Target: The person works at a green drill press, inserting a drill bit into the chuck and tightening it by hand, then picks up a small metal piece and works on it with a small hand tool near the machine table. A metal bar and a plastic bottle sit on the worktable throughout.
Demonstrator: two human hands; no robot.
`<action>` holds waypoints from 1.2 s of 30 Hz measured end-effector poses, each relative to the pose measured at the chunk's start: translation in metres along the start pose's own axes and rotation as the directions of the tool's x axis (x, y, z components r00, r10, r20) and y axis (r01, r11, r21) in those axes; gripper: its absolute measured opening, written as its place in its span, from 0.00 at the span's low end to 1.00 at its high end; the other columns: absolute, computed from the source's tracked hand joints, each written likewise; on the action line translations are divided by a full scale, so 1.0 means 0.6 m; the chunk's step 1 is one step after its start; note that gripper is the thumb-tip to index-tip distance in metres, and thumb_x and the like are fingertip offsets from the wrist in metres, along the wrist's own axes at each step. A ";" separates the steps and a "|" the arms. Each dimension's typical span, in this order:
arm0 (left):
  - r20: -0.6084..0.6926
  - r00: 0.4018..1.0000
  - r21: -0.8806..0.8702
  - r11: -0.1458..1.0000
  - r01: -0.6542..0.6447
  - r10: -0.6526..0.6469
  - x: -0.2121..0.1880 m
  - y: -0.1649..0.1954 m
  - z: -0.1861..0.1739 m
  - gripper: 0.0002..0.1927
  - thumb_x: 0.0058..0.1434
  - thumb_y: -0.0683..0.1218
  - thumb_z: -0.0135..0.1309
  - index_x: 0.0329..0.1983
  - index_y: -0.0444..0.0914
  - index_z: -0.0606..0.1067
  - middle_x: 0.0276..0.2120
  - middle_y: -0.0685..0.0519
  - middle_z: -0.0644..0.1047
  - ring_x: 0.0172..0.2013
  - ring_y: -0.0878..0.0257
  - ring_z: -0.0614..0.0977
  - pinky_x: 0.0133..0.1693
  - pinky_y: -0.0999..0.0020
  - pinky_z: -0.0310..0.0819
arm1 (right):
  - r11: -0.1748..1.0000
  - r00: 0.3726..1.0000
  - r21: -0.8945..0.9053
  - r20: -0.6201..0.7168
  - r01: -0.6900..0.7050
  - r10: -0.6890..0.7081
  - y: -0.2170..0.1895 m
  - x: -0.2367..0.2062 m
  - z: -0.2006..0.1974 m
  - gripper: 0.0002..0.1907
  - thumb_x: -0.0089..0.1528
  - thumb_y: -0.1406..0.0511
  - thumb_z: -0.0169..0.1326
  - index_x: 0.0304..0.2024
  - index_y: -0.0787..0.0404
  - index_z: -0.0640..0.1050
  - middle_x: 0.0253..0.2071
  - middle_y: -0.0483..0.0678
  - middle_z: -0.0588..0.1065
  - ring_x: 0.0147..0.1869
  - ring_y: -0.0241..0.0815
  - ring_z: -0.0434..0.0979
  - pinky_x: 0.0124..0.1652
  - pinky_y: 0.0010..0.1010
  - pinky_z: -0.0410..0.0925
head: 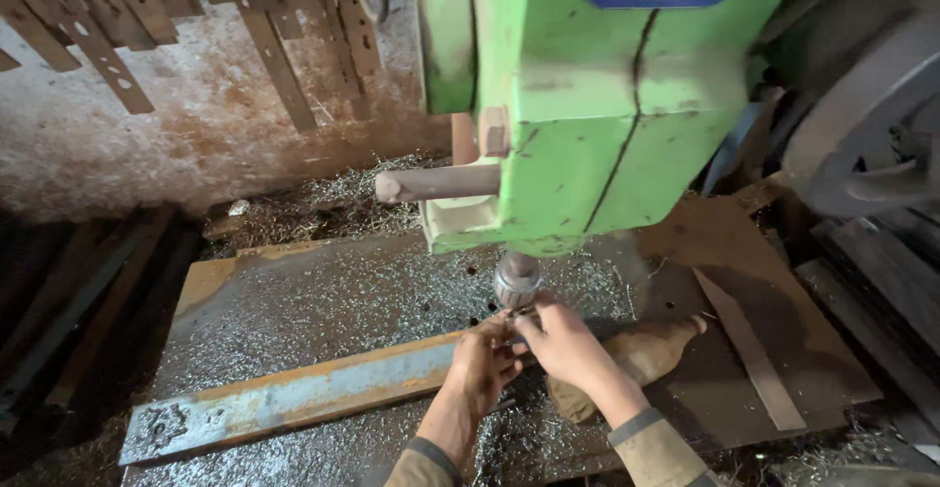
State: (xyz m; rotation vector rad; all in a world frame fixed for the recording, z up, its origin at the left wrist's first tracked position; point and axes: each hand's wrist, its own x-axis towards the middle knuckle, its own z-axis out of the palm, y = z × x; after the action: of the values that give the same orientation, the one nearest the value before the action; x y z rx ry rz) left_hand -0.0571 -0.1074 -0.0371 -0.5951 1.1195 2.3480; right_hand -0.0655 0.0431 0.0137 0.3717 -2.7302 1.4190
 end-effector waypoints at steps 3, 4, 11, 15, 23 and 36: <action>-0.024 1.000 0.002 1.000 0.012 -0.012 0.009 -0.007 0.003 0.15 0.70 0.51 0.41 0.53 0.44 0.75 0.37 0.58 0.77 0.36 0.66 0.77 0.39 0.67 0.68 | 0.969 0.961 0.033 0.141 -0.245 0.239 -0.013 -0.001 -0.004 0.15 0.63 0.63 0.51 0.50 0.62 0.74 0.41 0.55 0.80 0.42 0.53 0.86 0.43 0.41 0.77; -0.031 0.999 -0.008 1.000 0.011 -0.011 0.013 -0.011 0.004 0.15 0.70 0.51 0.41 0.52 0.46 0.75 0.37 0.59 0.76 0.35 0.66 0.76 0.39 0.66 0.68 | 0.979 0.970 -0.009 0.132 -0.205 0.205 -0.015 0.000 -0.004 0.15 0.63 0.62 0.52 0.49 0.62 0.75 0.39 0.56 0.81 0.41 0.53 0.86 0.42 0.41 0.76; -0.024 1.000 -0.052 0.999 -0.001 0.000 0.036 -0.024 0.002 0.16 0.71 0.53 0.42 0.48 0.40 0.76 0.35 0.56 0.76 0.34 0.65 0.74 0.38 0.67 0.68 | 0.983 0.977 -0.087 0.129 -0.160 0.170 -0.028 0.008 0.000 0.14 0.63 0.63 0.54 0.45 0.67 0.76 0.35 0.57 0.81 0.32 0.49 0.84 0.36 0.39 0.75; -0.085 0.996 -0.032 0.999 -0.002 -0.001 0.046 -0.033 0.000 0.17 0.70 0.53 0.36 0.46 0.41 0.74 0.35 0.56 0.76 0.35 0.65 0.74 0.38 0.67 0.70 | 0.979 0.969 -0.065 0.143 -0.193 0.200 -0.034 0.006 0.002 0.13 0.63 0.64 0.52 0.47 0.68 0.74 0.36 0.57 0.80 0.26 0.49 0.84 0.32 0.37 0.75; -0.089 0.993 -0.061 0.994 -0.087 0.081 0.066 -0.043 -0.011 0.10 0.70 0.51 0.45 0.39 0.41 0.73 0.26 0.57 0.69 0.26 0.64 0.74 0.27 0.66 0.67 | 0.978 0.992 -0.194 0.086 -0.074 0.092 0.000 0.021 0.015 0.14 0.63 0.63 0.52 0.49 0.61 0.78 0.44 0.59 0.79 0.43 0.57 0.83 0.46 0.45 0.73; -0.142 0.975 0.014 0.986 -0.169 0.169 0.022 -0.015 0.002 0.08 0.65 0.44 0.49 0.43 0.42 0.78 0.29 0.58 0.75 0.26 0.68 0.74 0.25 0.73 0.65 | 0.948 0.930 -0.126 0.196 -0.292 0.312 -0.018 0.028 0.021 0.14 0.63 0.62 0.48 0.48 0.59 0.77 0.43 0.59 0.80 0.46 0.56 0.84 0.49 0.45 0.74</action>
State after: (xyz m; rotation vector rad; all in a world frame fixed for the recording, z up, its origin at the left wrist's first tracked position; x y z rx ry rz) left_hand -0.0627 -0.0985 -0.0492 -0.7022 1.2810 2.4804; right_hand -0.0785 0.0235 0.0176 0.1043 -3.1293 1.3737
